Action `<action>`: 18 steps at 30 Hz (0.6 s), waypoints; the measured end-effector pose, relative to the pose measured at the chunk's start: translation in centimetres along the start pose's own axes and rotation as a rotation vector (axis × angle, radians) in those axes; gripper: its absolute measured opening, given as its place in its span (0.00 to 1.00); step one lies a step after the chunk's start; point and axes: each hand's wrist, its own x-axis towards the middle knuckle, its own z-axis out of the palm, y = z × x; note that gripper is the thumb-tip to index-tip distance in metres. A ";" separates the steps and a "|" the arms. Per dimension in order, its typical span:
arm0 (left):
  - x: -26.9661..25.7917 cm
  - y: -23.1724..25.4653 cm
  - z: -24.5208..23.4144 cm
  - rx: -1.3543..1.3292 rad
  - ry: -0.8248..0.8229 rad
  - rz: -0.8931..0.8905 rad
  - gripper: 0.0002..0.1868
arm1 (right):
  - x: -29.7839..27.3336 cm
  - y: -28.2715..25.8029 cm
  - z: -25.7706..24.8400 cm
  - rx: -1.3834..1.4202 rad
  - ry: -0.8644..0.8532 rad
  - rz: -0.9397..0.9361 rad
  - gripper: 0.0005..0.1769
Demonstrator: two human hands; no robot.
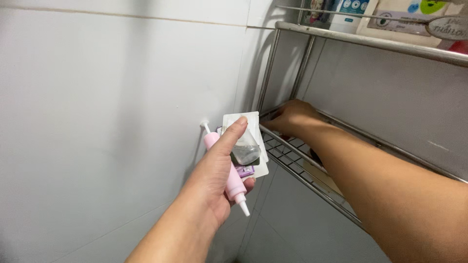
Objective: The person rinses a bottle and a pump dispenser under a faucet, then cleans various small items including a hair clip, a comb, and multiple cosmetic tubes by wiping and organizing them on a metal rack.
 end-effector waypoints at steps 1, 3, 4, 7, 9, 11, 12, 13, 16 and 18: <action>0.2 -0.1 0.1 0.007 0.003 -0.021 0.36 | -0.5 0.1 0.0 -0.048 0.031 -0.034 0.25; 0.4 -0.2 0.2 0.007 0.006 -0.039 0.35 | -1.2 0.0 0.2 -0.094 0.063 -0.057 0.25; 0.6 -0.3 0.4 0.005 0.015 -0.053 0.34 | -1.4 -0.2 0.4 -0.096 0.101 -0.085 0.21; 0.9 -0.4 0.6 -0.048 -0.032 -0.033 0.33 | -2.0 -0.1 0.4 -0.112 0.144 -0.098 0.18; 0.8 -0.2 0.4 -0.023 -0.005 -0.046 0.33 | -1.8 -0.2 0.5 -0.128 0.149 -0.085 0.19; 0.6 -0.2 0.5 0.004 0.018 -0.063 0.33 | -1.3 -0.2 0.7 -0.040 0.197 -0.083 0.21; 0.5 -0.1 0.5 0.006 0.007 -0.045 0.34 | -1.0 0.0 0.5 -0.036 0.197 -0.078 0.21; 0.4 -0.1 0.4 0.004 0.001 -0.028 0.34 | -0.7 0.2 0.4 0.024 0.160 -0.071 0.20; 0.2 0.0 0.3 -0.003 0.014 -0.057 0.35 | -0.3 0.2 0.6 0.144 0.111 -0.037 0.19; 0.2 0.1 0.2 -0.015 -0.006 -0.047 0.35 | -0.2 0.3 0.7 0.204 0.104 0.002 0.18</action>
